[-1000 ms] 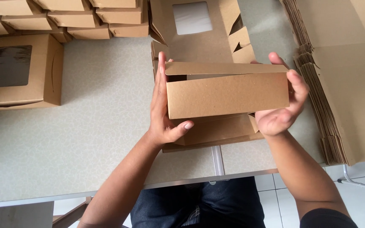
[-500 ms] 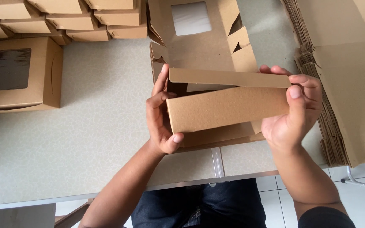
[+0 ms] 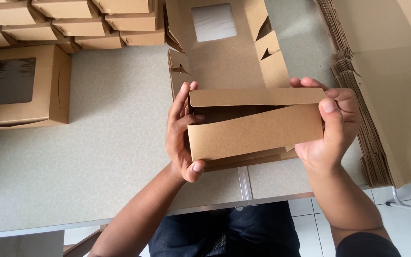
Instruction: The person assembles flat cardboard boxes by folding the side flaps, tucking tabs into slots, and closing the top flaps. They repeat this process for multiple boxes, stacking the completed ones on the table.
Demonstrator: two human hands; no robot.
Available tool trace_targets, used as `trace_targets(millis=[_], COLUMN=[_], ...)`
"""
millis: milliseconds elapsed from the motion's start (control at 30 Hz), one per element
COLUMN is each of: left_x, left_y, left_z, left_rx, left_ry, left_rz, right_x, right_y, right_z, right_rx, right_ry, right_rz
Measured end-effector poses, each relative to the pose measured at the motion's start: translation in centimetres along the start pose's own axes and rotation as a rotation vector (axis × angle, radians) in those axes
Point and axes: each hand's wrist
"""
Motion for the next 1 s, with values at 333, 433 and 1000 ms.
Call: trace_targets(millis=[333, 433, 1000], left_x=[-0.4, -0.7, 0.4], left_y=[-0.2, -0.4, 0.2], left_z=[0.3, 0.3, -0.1], left_rx=[0.065, 0.089, 0.002], left_ry=[-0.043, -0.065, -0.078], left_rz=[0.041, 0.037, 0.037], right_x=[-0.4, 0.0, 1.7], right_y=[-1.0, -1.2, -0.9], right_z=[1.7, 1.9, 0.7], right_rx=[-0.058, -0.073, -0.038], right_ry=[-0.008, -0.025, -0.006], right_rz=[-0.072, -0.158, -0.286])
Point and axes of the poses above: each hand's wrist, its own y-axis away from the middle knuckle, its own z-axis out of the back of the hand, x = y × z, and after that the axes turned 12 degrees about -x, right-handed
